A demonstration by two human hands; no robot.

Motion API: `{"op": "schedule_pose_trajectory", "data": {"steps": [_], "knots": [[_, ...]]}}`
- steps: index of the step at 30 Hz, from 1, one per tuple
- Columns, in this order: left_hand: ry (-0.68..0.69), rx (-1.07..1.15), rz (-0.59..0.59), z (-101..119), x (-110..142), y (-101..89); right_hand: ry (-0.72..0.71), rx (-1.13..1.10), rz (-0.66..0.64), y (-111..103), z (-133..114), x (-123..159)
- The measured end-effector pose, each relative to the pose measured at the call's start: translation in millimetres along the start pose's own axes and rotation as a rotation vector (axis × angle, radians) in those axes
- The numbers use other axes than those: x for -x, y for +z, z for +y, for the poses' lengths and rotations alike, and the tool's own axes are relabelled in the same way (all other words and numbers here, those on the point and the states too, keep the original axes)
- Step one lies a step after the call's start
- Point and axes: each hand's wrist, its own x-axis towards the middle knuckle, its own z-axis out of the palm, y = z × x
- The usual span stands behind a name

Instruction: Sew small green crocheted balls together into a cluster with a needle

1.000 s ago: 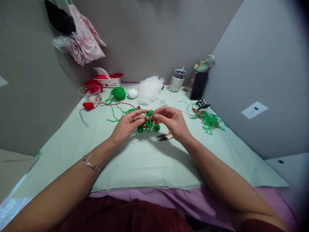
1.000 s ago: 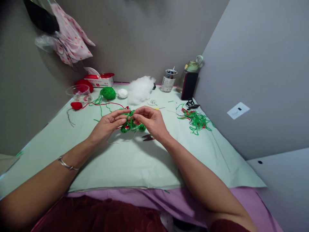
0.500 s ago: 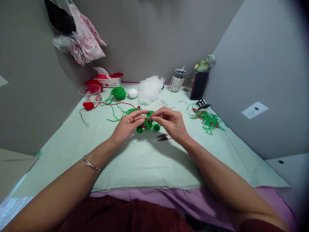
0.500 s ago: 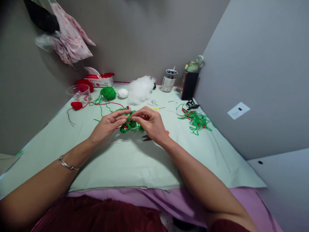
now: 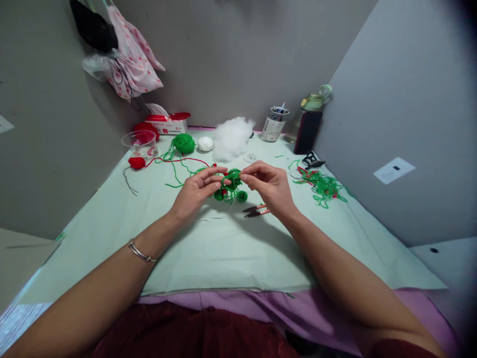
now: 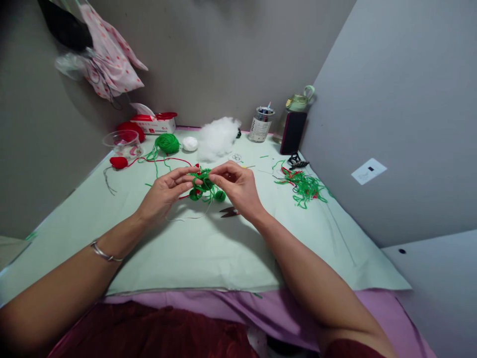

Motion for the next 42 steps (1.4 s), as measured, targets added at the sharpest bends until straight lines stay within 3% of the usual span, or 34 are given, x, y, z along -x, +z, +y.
{"op": "schedule_pose_trajectory", "data": {"steps": [6,18,42], "knots": [[-0.06,0.095,0.033,5,1,1.0,0.037,-0.016,0.014,-2,0,-1],[-0.078,0.108,-0.043,3,-1,0.7,0.027,-0.046,-0.02,1,2,-1],[-0.073,0.042,-0.034,-6,-2,-1.2,-0.178,0.188,-0.067,5,5,5]]}}
